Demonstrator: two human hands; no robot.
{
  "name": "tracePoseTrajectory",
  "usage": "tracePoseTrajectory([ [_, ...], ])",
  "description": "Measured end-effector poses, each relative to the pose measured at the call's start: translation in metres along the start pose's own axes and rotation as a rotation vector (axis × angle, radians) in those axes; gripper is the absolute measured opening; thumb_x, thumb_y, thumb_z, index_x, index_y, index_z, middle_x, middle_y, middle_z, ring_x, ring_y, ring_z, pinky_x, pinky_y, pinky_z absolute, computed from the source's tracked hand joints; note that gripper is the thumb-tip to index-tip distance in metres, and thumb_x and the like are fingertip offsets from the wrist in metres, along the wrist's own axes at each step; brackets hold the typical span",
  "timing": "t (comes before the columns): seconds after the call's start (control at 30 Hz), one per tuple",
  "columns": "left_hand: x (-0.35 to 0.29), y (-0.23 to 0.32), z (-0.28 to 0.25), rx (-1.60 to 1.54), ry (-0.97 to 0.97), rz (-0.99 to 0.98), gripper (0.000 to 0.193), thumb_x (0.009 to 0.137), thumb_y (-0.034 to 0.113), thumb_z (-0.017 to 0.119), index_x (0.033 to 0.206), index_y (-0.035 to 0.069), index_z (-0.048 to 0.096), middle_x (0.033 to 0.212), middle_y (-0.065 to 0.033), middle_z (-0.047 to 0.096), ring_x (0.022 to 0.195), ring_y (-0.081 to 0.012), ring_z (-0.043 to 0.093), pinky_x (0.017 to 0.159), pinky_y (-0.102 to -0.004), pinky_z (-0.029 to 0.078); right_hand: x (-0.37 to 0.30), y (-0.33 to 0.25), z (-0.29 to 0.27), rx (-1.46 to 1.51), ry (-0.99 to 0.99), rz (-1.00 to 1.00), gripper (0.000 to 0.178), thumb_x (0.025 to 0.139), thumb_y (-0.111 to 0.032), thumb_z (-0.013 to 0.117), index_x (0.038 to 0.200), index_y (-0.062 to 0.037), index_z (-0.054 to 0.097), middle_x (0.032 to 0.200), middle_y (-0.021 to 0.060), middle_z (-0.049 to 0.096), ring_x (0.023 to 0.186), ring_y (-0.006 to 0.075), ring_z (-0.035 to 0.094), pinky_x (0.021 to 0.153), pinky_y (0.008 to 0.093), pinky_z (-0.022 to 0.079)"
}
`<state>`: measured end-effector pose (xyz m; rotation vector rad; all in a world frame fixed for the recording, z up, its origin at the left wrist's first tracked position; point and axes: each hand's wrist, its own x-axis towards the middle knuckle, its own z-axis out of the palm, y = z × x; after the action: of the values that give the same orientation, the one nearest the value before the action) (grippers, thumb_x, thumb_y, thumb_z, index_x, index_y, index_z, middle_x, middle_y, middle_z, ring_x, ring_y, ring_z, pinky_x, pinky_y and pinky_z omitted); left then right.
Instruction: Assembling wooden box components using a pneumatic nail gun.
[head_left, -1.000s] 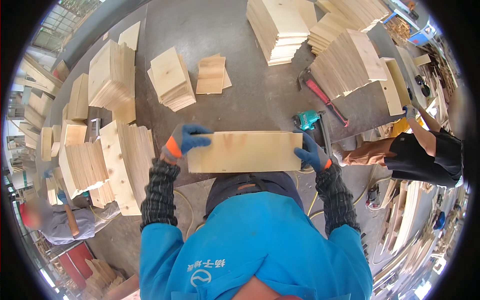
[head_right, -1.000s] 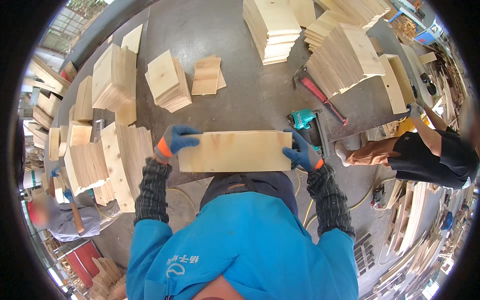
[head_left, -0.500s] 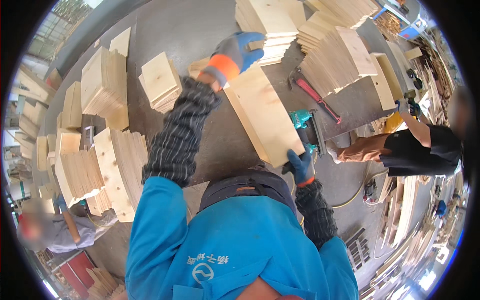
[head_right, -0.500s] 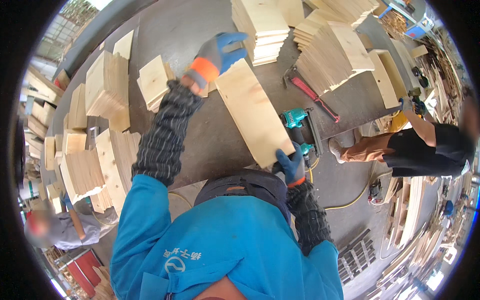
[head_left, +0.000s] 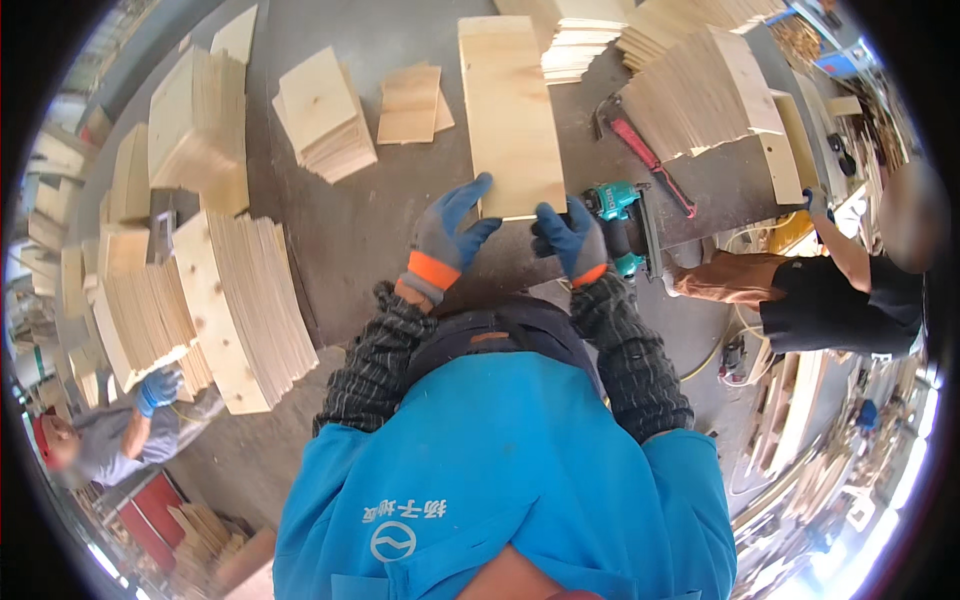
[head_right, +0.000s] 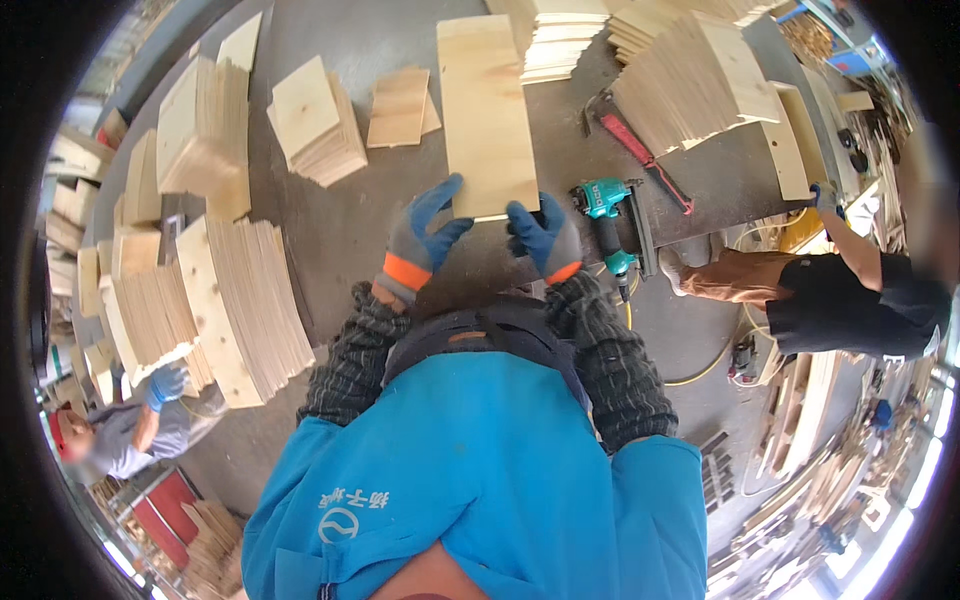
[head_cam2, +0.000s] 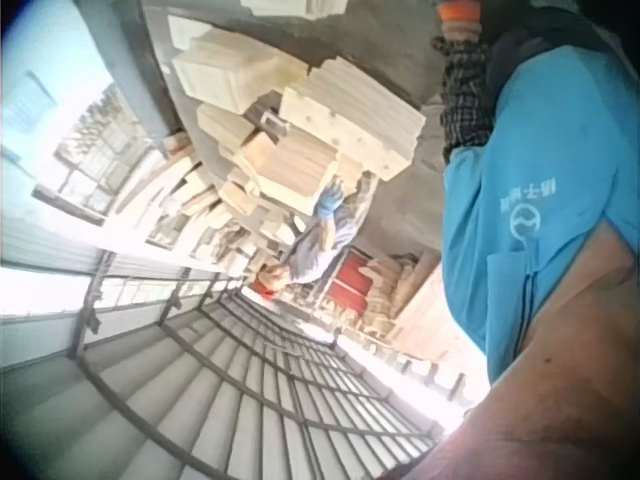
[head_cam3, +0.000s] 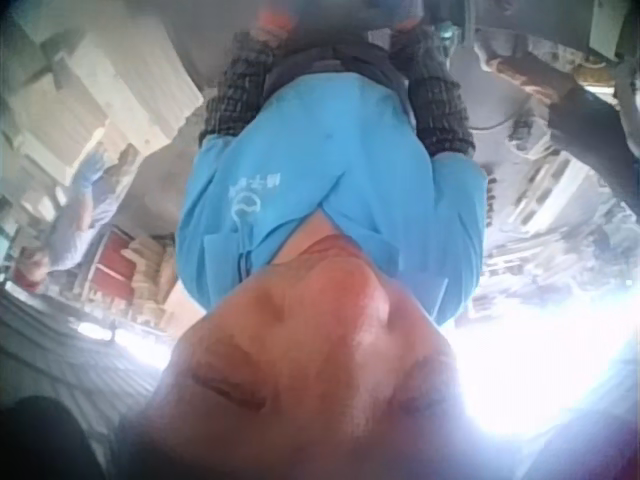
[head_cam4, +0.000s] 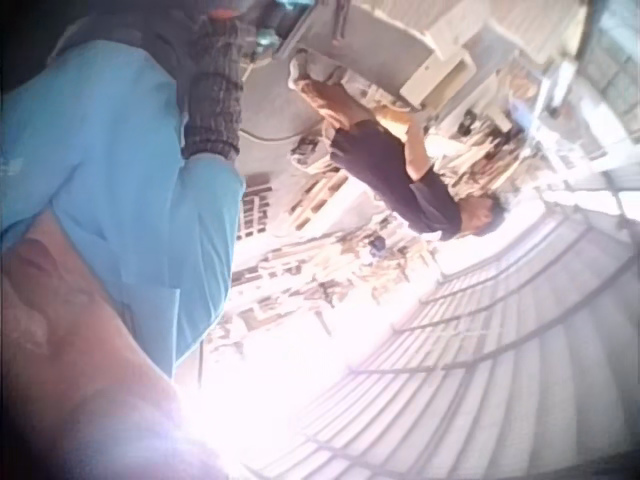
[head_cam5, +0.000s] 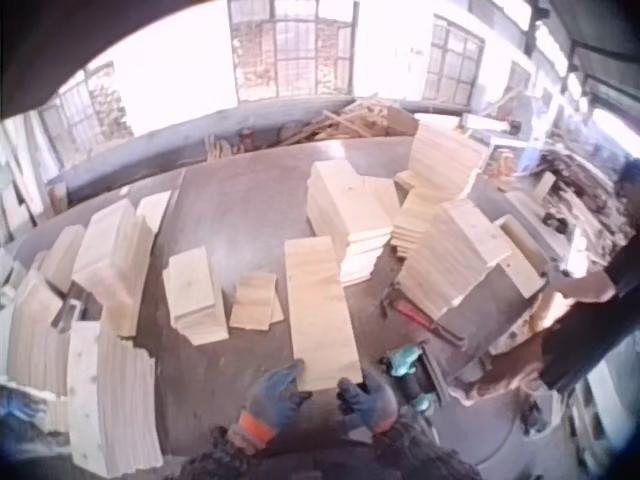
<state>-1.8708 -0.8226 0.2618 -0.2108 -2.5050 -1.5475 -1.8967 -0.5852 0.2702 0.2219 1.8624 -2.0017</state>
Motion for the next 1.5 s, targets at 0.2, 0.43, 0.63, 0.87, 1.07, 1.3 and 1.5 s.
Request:
tracePoseTrajectory([
  [0.2,0.0,0.008,0.001,-0.098,-0.028,-0.159,0.058,0.091,0.009,0.085,0.145,0.001,0.065,0.143,-0.0195,0.07,0.12,-0.0256,0.073,0.1,-0.037,0.059,0.002,0.008,-0.036,-0.346,0.079,-0.248,0.042,0.101,-0.022,0.079,0.136,-0.0005,0.072,0.102,0.0053,0.074,0.087,0.0107,0.066,0.078,0.0265,0.054],
  [0.43,-0.006,0.003,0.004,0.035,0.015,-0.025,0.052,0.091,0.011,0.084,0.14,0.002,0.068,0.133,-0.0181,0.075,0.108,-0.029,0.077,0.094,-0.0366,0.061,0.012,0.0,-0.047,-0.31,-0.004,-0.24,0.03,0.098,-0.017,0.082,0.123,-0.0014,0.079,0.097,0.0044,0.074,0.08,0.0096,0.067,0.072,0.0274,0.055],
  [0.63,-0.007,0.015,0.004,0.296,0.048,0.149,0.042,0.092,0.014,0.081,0.131,0.004,0.073,0.122,-0.0194,0.077,0.105,-0.0365,0.077,0.088,-0.0383,0.062,0.023,-0.008,-0.058,-0.386,-0.08,-0.194,0.03,0.095,-0.021,0.086,0.116,-0.0005,0.081,0.087,0.0014,0.071,0.073,0.0084,0.064,0.067,0.027,0.052],
  [0.87,-0.007,0.016,0.009,0.272,0.125,0.182,0.031,0.091,0.012,0.082,0.12,0.004,0.078,0.119,-0.0177,0.079,0.099,-0.0341,0.079,0.084,-0.038,0.064,0.016,-0.024,-0.05,-0.878,-0.082,-0.572,0.027,0.094,-0.024,0.082,0.113,-0.004,0.081,0.087,0.0143,0.073,0.078,0.03,0.069,0.069,0.0419,0.053],
  [1.07,-0.011,0.005,0.016,0.141,0.171,0.124,0.032,0.091,0.017,0.083,0.12,0.005,0.079,0.114,-0.0184,0.079,0.098,-0.0343,0.079,0.082,-0.0388,0.064,0.014,-0.025,-0.05,-0.994,-0.049,-0.669,0.022,0.097,-0.027,0.079,0.108,-0.0081,0.079,0.084,0.0167,0.07,0.082,0.037,0.068,0.07,0.0471,0.054],
  [1.3,0.01,0.063,-0.009,0.497,0.066,0.193,0.051,0.081,0.03,0.09,0.128,0.015,0.077,0.153,-0.0163,0.059,0.142,-0.0365,0.056,0.109,-0.0537,0.052,0.016,-0.022,-0.052,-0.938,-0.04,-0.685,0.022,0.091,-0.022,0.084,0.103,-0.0039,0.078,0.085,0.0152,0.07,0.078,0.0345,0.068,0.068,0.0434,0.052],
  [1.5,0.068,0.062,0.023,0.582,-0.388,0.5,0.063,0.079,0.03,0.089,0.138,0.023,0.07,0.161,-0.0048,0.052,0.152,-0.036,0.044,0.124,-0.061,0.037,0.016,-0.018,-0.055,-0.923,-0.062,-0.704,0.019,0.095,-0.022,0.08,0.107,-0.0072,0.076,0.088,0.0146,0.07,0.078,0.0353,0.069,0.066,0.046,0.054],
])
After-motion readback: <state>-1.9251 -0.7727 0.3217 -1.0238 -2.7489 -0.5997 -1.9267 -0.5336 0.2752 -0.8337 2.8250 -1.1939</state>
